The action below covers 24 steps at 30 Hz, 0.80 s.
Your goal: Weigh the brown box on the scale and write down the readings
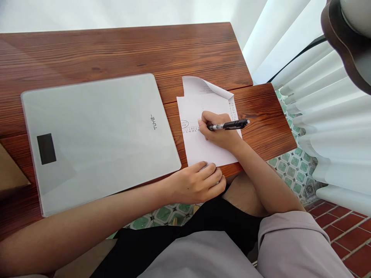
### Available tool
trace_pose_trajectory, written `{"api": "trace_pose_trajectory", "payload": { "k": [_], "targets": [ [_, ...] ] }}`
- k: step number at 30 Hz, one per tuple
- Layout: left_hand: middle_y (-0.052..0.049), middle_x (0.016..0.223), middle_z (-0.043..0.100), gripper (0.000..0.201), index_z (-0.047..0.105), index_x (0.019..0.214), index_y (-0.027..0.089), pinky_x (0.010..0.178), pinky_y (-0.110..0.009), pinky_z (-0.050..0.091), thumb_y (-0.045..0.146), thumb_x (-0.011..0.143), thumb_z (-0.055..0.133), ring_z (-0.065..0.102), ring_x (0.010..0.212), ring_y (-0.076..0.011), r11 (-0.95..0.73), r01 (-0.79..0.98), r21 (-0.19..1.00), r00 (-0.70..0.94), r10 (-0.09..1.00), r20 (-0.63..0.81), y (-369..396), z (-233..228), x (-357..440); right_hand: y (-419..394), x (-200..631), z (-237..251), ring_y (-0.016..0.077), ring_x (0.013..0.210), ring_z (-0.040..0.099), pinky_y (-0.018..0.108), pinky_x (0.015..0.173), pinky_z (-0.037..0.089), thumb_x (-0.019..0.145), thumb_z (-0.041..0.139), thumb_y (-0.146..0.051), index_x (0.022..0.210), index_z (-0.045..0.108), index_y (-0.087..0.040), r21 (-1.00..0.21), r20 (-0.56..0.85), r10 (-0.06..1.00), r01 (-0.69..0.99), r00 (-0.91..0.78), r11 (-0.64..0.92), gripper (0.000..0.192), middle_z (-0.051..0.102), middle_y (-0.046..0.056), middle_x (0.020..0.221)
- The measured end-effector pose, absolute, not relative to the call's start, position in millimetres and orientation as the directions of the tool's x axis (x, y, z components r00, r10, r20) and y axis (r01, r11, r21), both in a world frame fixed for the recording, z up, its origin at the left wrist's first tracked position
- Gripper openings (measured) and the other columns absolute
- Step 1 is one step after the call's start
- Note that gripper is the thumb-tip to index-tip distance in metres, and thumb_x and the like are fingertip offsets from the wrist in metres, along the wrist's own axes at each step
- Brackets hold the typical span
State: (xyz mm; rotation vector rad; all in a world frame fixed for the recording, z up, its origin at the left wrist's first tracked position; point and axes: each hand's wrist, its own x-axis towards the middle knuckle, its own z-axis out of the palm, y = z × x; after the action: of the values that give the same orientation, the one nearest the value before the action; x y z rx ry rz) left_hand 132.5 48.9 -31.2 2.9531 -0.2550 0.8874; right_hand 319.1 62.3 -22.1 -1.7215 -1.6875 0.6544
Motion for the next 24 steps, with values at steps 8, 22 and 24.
{"api": "trace_pose_trajectory", "payload": {
  "k": [8,22,24],
  "targets": [
    [-0.006,0.086,0.064,0.011,0.064,0.098,0.012,0.065,-0.031,0.045,0.014,0.096,0.054,0.059,0.076,-0.0186,-0.986,-0.164,0.005,0.820,-0.133,0.556,48.2,-33.1,133.3,63.0,319.7,-22.3,0.0138,0.046,0.053,0.029,0.057,0.042,0.097,0.052,-0.027,0.069,0.043,-0.023,-0.728,0.094,0.995,0.684,0.030,0.048,0.030,0.055,-0.006,0.050],
    [-0.005,0.085,0.063,0.011,0.064,0.098,0.012,0.066,-0.031,0.046,0.015,0.096,0.054,0.059,0.077,-0.0185,-0.988,-0.154,-0.003,0.815,-0.128,0.564,48.2,-33.5,133.1,62.3,318.8,-23.5,0.0126,0.041,0.052,0.028,0.053,0.043,0.097,0.050,-0.022,0.068,0.041,-0.023,-0.792,0.137,0.988,0.606,0.068,0.068,0.030,0.053,-0.006,0.048],
    [-0.005,0.084,0.063,0.010,0.065,0.098,0.012,0.066,-0.031,0.046,0.015,0.096,0.055,0.059,0.076,-0.0184,-0.988,-0.157,0.000,0.815,-0.130,0.564,48.1,-33.6,133.1,62.4,319.0,-24.1,0.0128,0.042,0.053,0.028,0.054,0.043,0.097,0.051,-0.022,0.069,0.042,-0.023,-0.768,0.136,0.989,0.637,0.059,0.068,0.030,0.054,-0.006,0.049]
  ]
}}
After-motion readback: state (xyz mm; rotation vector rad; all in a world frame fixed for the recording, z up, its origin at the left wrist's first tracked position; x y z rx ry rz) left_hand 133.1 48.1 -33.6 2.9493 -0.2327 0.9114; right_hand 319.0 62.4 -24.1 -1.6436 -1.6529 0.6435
